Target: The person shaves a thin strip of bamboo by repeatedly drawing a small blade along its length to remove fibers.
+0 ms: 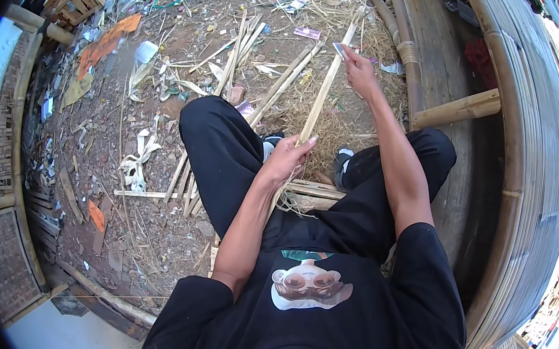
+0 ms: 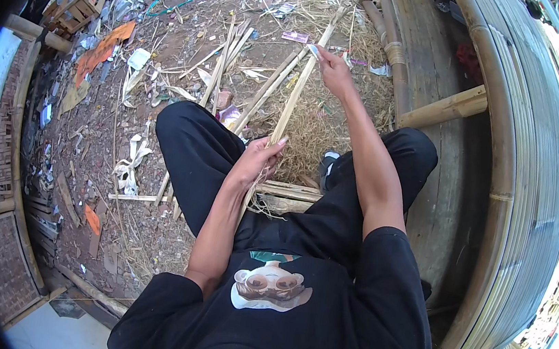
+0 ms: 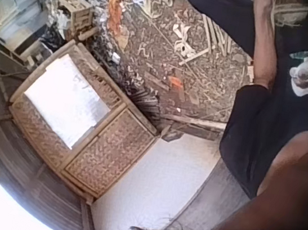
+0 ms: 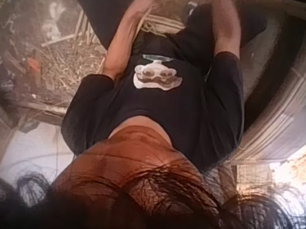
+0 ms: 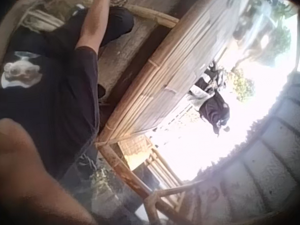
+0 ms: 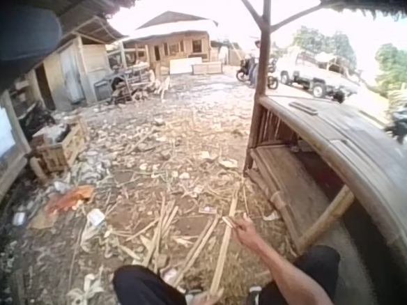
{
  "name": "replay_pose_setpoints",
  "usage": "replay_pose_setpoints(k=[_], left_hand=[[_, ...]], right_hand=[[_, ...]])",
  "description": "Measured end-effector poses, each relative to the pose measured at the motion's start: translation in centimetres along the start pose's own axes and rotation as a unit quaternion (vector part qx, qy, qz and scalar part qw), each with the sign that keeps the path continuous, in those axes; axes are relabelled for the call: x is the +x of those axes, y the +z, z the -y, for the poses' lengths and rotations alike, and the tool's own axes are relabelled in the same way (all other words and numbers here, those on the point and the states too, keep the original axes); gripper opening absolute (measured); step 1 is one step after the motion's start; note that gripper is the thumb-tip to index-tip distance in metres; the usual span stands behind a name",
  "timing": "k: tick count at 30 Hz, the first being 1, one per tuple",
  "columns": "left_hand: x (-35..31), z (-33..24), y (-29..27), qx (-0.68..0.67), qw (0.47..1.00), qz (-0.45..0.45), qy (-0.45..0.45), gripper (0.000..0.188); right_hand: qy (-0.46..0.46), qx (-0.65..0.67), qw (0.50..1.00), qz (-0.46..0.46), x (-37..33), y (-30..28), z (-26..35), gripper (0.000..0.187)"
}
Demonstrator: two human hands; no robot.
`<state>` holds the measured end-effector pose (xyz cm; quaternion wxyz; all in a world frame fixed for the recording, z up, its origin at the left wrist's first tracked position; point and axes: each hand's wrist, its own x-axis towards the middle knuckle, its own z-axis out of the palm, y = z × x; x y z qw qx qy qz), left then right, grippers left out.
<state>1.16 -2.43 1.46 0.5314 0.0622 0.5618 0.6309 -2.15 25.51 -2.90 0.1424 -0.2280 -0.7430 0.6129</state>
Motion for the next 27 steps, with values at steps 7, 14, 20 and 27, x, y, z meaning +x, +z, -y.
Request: replay_pose_setpoints(k=[7,14,20,27], left_hand=[[0.1,0.0,-0.1,-0.040,0.999,0.012,-0.024,0.019],[0.3,0.0,-0.5,-0.050,0.998,-0.006,-0.043,0.022],[0.3,-0.4,-0.3,-0.028,0.999,-0.010,-0.043,0.023],[0.4,-0.6,-0.1,-0.065,0.997,0.023,-0.042,0.026]], right_hand=[[0.004,-0.011,1.000,-0.001,-1.7,0.1,0.9,0.038],[0.012,-0.076,0.995,0.057,-4.1,1.7,1.7,0.037],[-0.069,-0.122,0.987,0.083,-5.1,1.6,3.9,0.034],[-0.027,0.068,0.997,-0.018,-3.0,-1.4,2.8,0.033]])
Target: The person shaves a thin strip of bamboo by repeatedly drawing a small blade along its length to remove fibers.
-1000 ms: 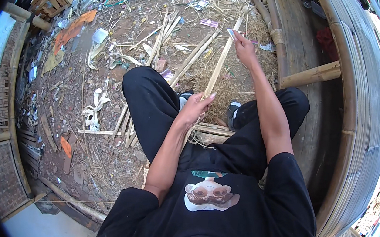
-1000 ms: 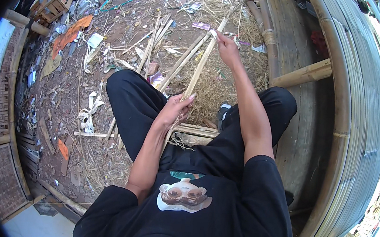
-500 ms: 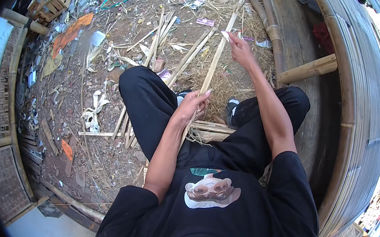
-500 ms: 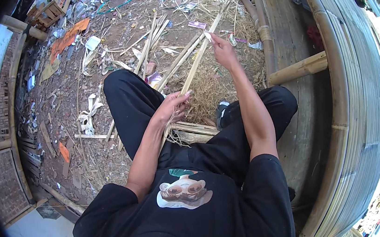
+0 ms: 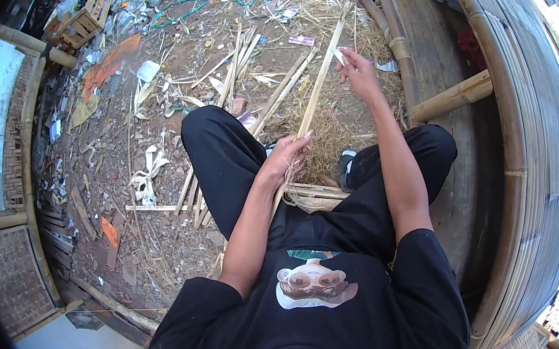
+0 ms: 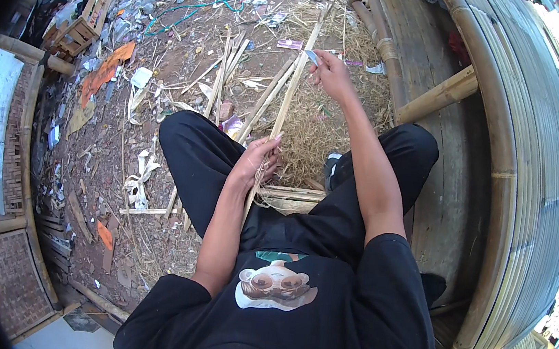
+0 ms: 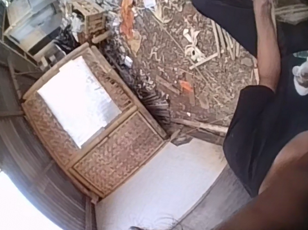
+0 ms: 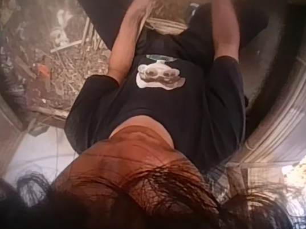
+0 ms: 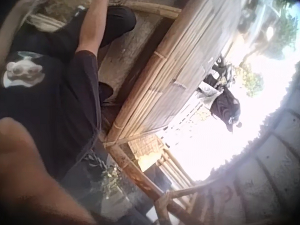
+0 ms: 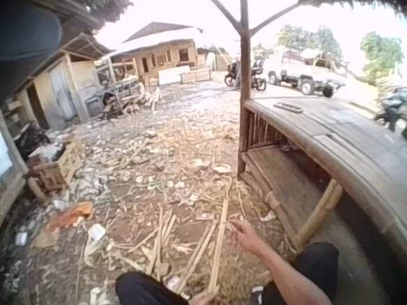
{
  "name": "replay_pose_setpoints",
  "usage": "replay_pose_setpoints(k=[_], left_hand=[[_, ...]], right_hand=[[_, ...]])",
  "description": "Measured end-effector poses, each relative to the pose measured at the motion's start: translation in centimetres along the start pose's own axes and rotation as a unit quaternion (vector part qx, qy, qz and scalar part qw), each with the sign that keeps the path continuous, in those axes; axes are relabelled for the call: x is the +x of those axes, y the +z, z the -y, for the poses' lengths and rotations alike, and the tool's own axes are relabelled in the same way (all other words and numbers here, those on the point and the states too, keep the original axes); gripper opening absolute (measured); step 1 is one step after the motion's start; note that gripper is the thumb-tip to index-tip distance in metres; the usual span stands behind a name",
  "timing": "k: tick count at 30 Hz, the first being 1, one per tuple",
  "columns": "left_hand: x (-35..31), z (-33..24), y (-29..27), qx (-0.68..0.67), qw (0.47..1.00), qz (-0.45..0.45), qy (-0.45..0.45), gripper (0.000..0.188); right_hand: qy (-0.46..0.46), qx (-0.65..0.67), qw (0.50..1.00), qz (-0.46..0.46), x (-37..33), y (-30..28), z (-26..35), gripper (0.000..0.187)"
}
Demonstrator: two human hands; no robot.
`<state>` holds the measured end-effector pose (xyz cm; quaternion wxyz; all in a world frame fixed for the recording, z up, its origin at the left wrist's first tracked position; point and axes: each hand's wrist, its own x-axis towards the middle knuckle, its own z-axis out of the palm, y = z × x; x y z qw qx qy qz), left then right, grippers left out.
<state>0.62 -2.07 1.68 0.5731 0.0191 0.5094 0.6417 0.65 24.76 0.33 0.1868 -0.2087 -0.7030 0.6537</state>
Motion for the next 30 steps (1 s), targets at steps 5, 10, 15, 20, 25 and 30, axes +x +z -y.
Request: replay_pose_setpoints(k=[5,10,15,20,25,30], left_hand=[[-0.2,-0.4,0.5,0.025,1.000,0.003,0.006,0.027],[-0.6,-0.6,0.6,0.021,0.999,0.026,-0.014,0.027],[-0.3,-0.6,0.5,-0.052,0.994,0.080,-0.054,0.029],[-0.4,-0.4,0.1,-0.104,0.987,0.103,-0.067,0.029],[0.1,-0.4,-0.3,-0.144,0.976,0.153,-0.058,0.029],[-0.1,0.0,-0.8,-0.144,0.977,0.145,-0.060,0.030]], right_hand=[[-0.043,-0.230,0.972,-0.028,0.1,0.6,-0.1,0.030],[-0.013,-0.201,0.978,-0.052,0.6,0.9,0.7,0.028],[-0.084,-0.121,0.982,-0.117,1.6,0.7,-0.8,0.030],[-0.085,-0.123,0.978,-0.147,1.6,1.2,-0.4,0.030],[-0.104,-0.121,0.977,-0.139,1.6,1.2,-1.2,0.027],[-0.022,0.005,0.998,-0.065,1.0,1.6,-0.7,0.029]])
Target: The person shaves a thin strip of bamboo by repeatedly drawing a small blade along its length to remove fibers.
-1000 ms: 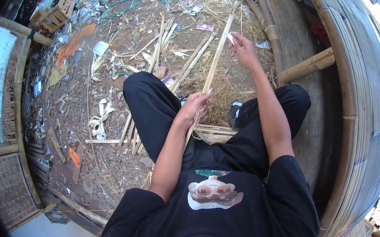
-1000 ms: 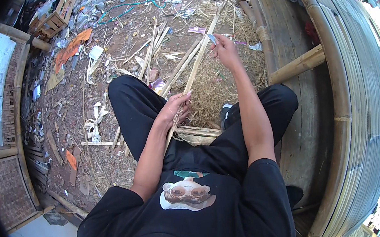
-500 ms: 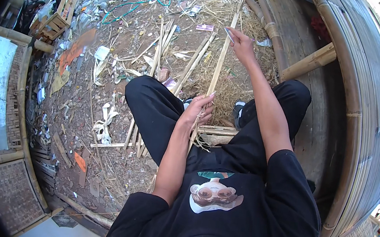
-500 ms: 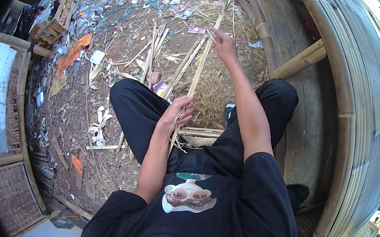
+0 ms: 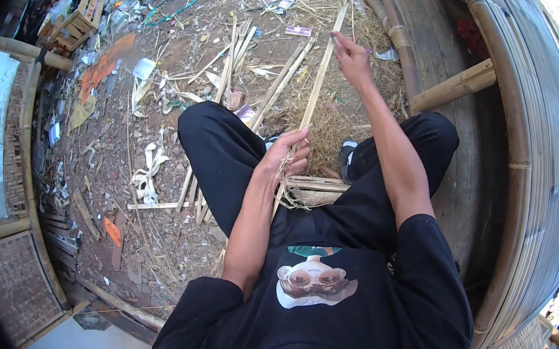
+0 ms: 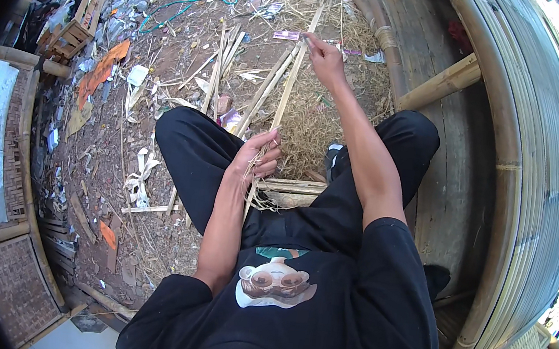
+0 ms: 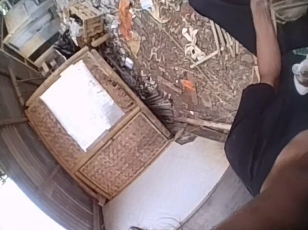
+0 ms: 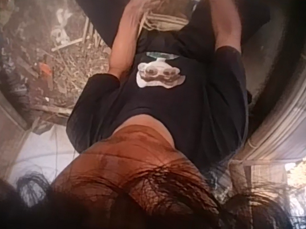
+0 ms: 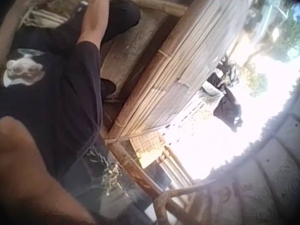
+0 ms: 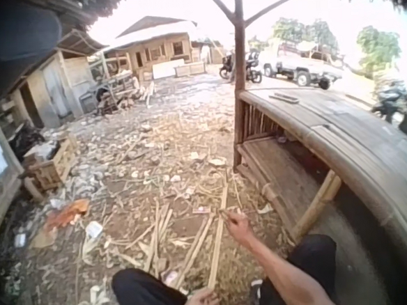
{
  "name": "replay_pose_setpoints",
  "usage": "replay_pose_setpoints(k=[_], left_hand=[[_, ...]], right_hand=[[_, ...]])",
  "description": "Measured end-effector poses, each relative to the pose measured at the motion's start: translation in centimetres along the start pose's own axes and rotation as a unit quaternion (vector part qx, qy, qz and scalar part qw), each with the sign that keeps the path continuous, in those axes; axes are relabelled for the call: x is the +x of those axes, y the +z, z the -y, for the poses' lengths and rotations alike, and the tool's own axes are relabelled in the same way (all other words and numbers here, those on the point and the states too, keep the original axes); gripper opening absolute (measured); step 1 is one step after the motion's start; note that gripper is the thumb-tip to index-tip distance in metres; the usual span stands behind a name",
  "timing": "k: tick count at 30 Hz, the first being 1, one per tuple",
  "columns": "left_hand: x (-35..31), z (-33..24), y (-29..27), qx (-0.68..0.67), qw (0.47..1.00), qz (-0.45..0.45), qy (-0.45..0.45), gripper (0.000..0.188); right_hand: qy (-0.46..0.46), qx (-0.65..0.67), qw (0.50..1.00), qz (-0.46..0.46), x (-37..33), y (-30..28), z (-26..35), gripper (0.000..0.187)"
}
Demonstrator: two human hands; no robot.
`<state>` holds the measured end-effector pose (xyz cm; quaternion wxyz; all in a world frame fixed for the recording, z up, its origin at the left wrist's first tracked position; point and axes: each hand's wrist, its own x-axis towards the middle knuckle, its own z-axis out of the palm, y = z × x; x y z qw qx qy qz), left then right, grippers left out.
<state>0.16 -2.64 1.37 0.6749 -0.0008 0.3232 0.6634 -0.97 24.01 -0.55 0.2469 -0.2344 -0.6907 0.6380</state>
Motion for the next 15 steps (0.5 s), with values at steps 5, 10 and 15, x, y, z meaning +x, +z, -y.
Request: replay_pose_setpoints(k=[5,10,15], left_hand=[[0.2,-0.5,-0.4,-0.029,0.999,0.029,0.009,0.031],[0.0,-0.5,-0.1,-0.013,1.000,0.020,0.006,0.031],[0.3,-0.8,-0.2,-0.017,1.000,0.014,0.015,0.032]], right_hand=[[0.018,-0.013,0.999,0.036,-1.0,0.3,0.7,0.031],[-0.032,-0.054,0.997,0.035,-1.7,0.2,0.8,0.030],[-0.046,-0.098,0.992,0.067,-2.9,0.8,1.3,0.028]])
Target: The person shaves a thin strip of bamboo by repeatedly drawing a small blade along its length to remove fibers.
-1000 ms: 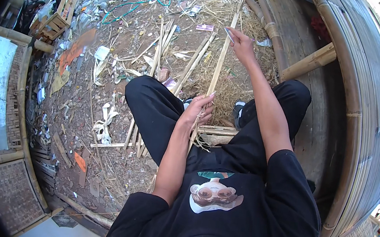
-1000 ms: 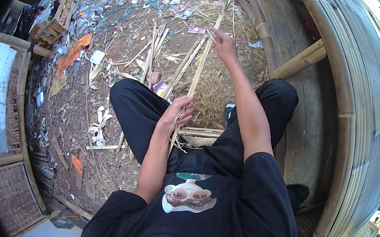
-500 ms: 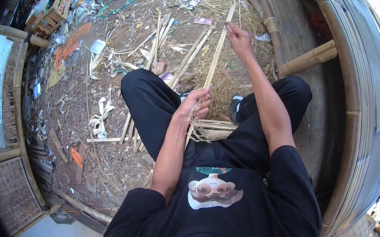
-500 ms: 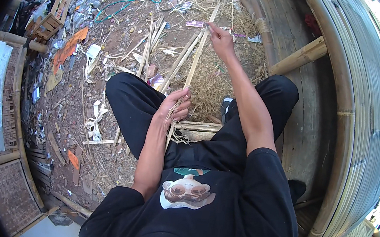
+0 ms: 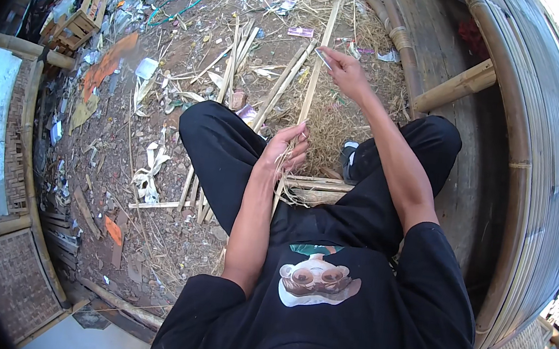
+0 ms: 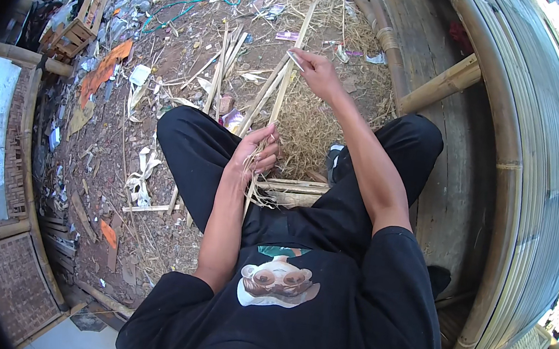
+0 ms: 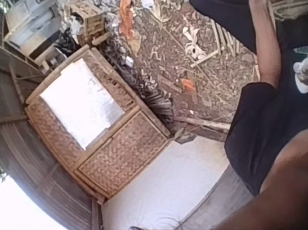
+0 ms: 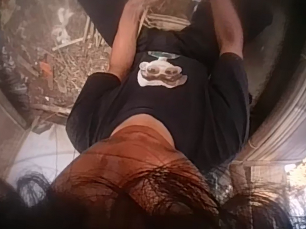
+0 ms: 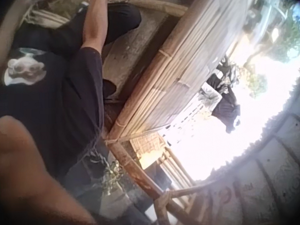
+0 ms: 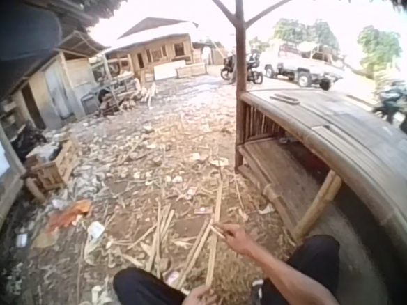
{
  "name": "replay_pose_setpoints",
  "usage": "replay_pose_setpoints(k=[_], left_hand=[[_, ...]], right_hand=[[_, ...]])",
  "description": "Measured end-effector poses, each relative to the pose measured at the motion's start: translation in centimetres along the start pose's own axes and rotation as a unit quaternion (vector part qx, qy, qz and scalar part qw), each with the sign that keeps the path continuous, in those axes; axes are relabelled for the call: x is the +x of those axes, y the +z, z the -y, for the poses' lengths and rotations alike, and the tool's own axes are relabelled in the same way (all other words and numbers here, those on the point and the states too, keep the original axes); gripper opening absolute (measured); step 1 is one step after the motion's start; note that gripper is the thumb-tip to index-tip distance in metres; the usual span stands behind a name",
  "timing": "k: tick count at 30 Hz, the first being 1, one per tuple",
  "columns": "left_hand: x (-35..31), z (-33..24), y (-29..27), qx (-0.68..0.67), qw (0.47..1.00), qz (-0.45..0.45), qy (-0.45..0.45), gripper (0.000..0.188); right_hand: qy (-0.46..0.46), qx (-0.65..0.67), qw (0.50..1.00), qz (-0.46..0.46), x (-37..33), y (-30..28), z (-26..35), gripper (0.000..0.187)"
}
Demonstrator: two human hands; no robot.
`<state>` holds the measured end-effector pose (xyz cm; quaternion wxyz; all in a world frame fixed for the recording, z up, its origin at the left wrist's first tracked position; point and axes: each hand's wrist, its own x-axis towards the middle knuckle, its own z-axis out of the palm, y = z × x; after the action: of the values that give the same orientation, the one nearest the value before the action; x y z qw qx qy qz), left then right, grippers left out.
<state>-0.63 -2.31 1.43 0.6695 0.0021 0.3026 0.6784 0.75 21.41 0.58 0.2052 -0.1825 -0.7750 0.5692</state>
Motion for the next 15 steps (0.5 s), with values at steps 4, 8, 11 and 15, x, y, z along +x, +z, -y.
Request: replay_pose_setpoints(k=[4,8,11,15], left_hand=[[0.0,0.0,-0.2,0.023,1.000,-0.015,-0.001,0.031],[0.1,0.3,-0.3,0.038,0.999,-0.034,0.001,0.030],[0.4,0.3,-0.2,0.048,0.998,-0.038,-0.003,0.030],[0.4,0.4,-0.3,0.077,0.995,-0.059,0.005,0.029]], right_hand=[[0.067,0.052,0.995,0.055,0.2,-0.9,1.3,0.028],[0.113,0.055,0.991,0.037,0.3,-0.6,1.4,0.032],[0.025,-0.070,0.997,-0.027,0.6,-0.1,-0.2,0.032],[-0.021,-0.153,0.986,-0.058,0.0,0.5,-0.1,0.027]])
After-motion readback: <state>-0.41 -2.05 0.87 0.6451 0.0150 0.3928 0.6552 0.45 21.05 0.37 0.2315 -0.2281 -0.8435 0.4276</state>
